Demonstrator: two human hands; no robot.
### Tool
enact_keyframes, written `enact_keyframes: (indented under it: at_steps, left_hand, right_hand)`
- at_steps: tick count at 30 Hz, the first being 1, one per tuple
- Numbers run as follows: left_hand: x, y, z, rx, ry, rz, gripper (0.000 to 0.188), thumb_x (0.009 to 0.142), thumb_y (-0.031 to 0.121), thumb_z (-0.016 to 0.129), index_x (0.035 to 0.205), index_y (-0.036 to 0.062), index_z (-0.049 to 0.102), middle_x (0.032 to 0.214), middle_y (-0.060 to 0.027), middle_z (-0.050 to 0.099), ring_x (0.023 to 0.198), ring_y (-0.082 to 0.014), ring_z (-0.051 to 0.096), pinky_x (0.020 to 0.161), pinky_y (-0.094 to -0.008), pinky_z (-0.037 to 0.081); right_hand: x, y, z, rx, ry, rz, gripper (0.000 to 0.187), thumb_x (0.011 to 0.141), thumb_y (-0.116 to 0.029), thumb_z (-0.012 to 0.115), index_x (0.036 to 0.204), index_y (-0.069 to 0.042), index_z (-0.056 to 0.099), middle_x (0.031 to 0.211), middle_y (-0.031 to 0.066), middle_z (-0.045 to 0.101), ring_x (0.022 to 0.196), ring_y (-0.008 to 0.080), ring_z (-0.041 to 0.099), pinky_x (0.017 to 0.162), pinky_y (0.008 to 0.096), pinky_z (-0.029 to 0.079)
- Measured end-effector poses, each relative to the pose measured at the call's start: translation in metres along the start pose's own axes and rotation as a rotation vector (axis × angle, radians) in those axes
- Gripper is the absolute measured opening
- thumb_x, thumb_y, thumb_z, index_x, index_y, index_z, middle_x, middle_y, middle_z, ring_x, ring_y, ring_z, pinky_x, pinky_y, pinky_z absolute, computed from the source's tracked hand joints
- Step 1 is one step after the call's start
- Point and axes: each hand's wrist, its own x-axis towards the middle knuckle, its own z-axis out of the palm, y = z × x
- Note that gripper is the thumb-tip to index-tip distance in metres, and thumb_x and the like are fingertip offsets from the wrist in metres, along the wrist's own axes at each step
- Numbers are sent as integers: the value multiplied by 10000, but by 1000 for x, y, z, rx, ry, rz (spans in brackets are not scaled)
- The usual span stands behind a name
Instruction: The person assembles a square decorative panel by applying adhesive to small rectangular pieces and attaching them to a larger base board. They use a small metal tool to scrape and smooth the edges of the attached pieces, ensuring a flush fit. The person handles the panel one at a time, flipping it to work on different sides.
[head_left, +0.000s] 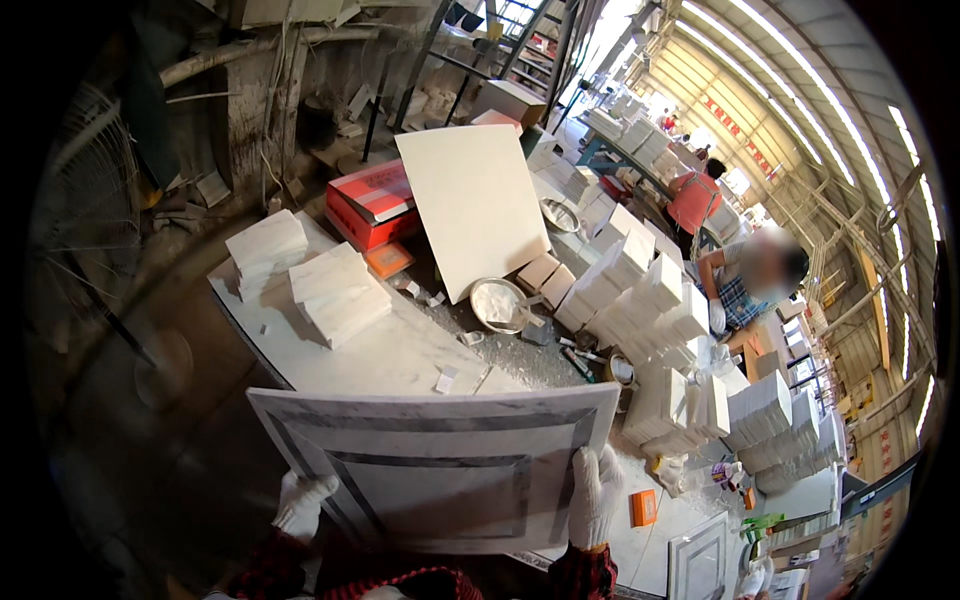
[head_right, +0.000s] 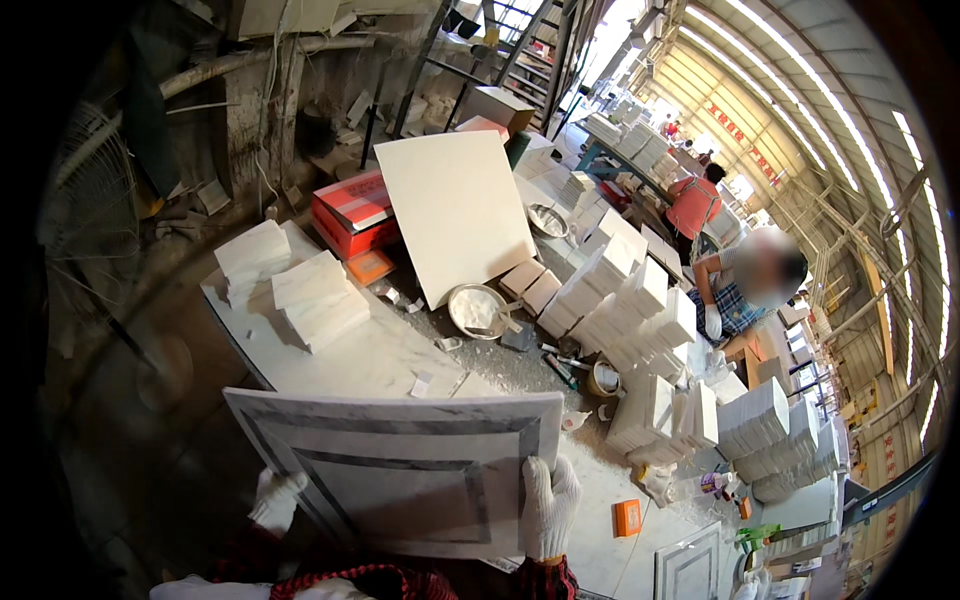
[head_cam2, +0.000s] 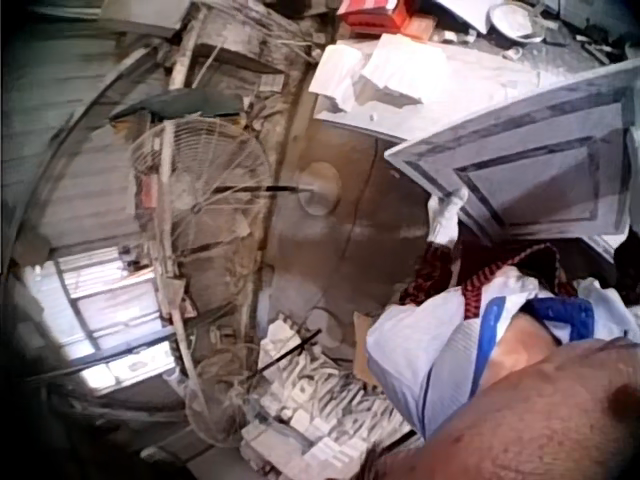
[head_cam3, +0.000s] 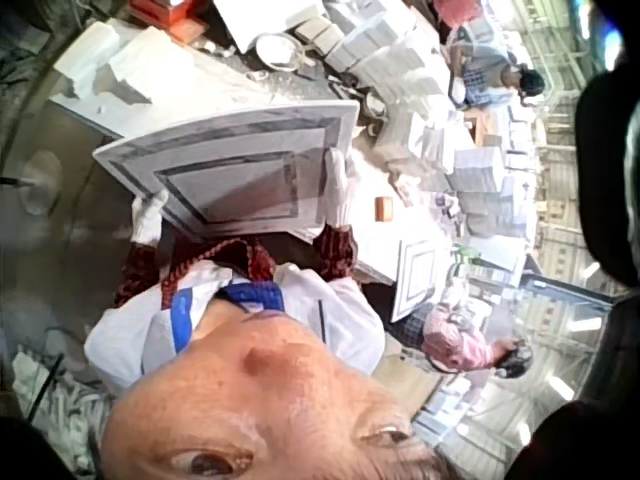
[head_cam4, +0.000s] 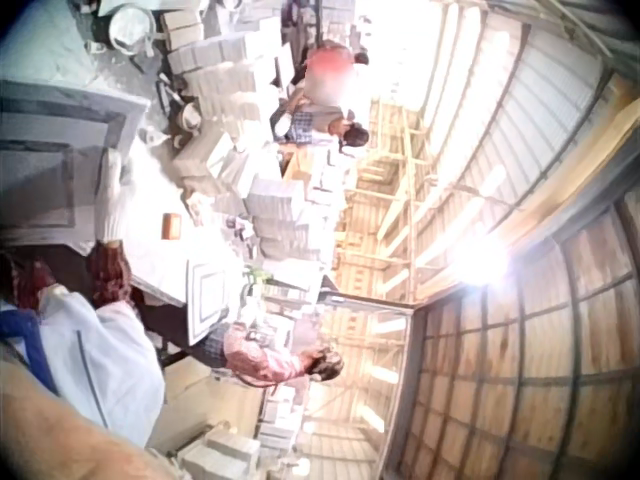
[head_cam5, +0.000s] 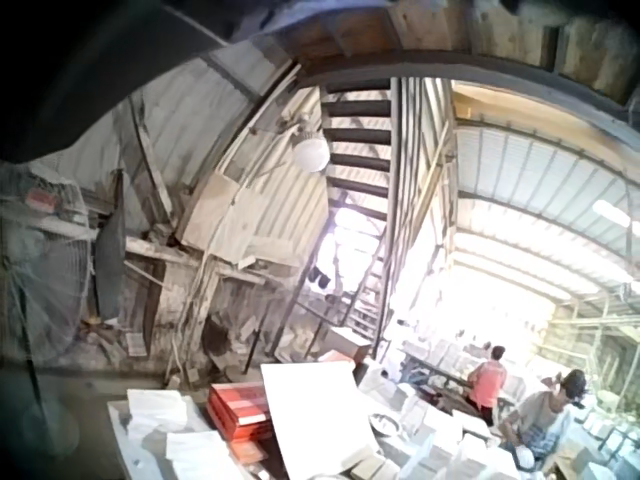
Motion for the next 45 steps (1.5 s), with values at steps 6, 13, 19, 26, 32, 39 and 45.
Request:
enact_keyframes:
  at_steps: [6, 13, 19, 26, 32, 39, 45]
  left_hand:
    - [-19, 58, 27, 47, 168, 265, 556, 744, 37, 819, 1223, 28, 538, 987, -36, 649, 871, -157, 643, 800, -326, 549]
    - [-42, 89, 63, 153, 114, 397, 487, 738, 110, 835, 1169, 54, 615, 986, 13, 628, 875, -124, 587, 765, -281, 491]
    - [-43, 82, 72, 101, 131, 422, 512, 718, -18, 801, 1191, 19, 606, 1028, -31, 654, 890, -154, 627, 759, -323, 541]
    - [-68, 77, 96, 189, 108, 523, 493, 725, 99, 852, 1147, 6, 613, 994, -23, 652, 871, -149, 620, 769, -312, 522]
    - [-97, 60, 105, 216, 228, 614, 437, 758, 56, 788, 1158, 15, 616, 1028, -17, 645, 913, -126, 608, 789, -293, 517]
    - [-119, 25, 109, 385, 220, 780, 429, 850, 179, 770, 1207, 1, 611, 1117, -17, 634, 994, -120, 577, 901, -303, 465]
    - [-135, -12, 61, 387, 156, 929, 437, 838, 140, 779, 1213, 42, 578, 1082, -12, 627, 964, -124, 584, 816, -284, 500]
  right_hand:
    - [25, -22, 5, 134, -6, -175, 376, 1016, -355, 536, 997, 8, 634, 751, -2, 575, 673, 75, 472, 601, 258, 389]
    - [57, 4, 21, 349, 16, -299, 377, 1007, -357, 526, 950, 5, 616, 750, 11, 578, 677, 88, 494, 603, 268, 403]
    - [76, 36, 20, 324, 50, -361, 586, 1009, -555, 469, 1085, 5, 622, 726, -4, 567, 620, 88, 522, 543, 251, 387]
    - [81, 60, 13, 493, 127, -330, 520, 1016, -507, 478, 955, -3, 589, 756, 21, 568, 677, 111, 508, 604, 285, 404]
    - [74, 69, -10, 324, 45, -399, 391, 1048, -401, 437, 1016, -28, 552, 786, 69, 561, 720, 187, 519, 685, 342, 425]
    - [18, 84, -59, 38, 7, -402, 545, 1037, -327, 488, 1457, 9, 403, 1213, 186, 652, 1109, 266, 609, 909, 377, 484]
    - [-55, 53, -98, 776, -568, 134, 775, 1029, -526, 450, 1589, -80, 155, 1611, 157, 256, 1333, 341, 449, 1012, 458, 467]
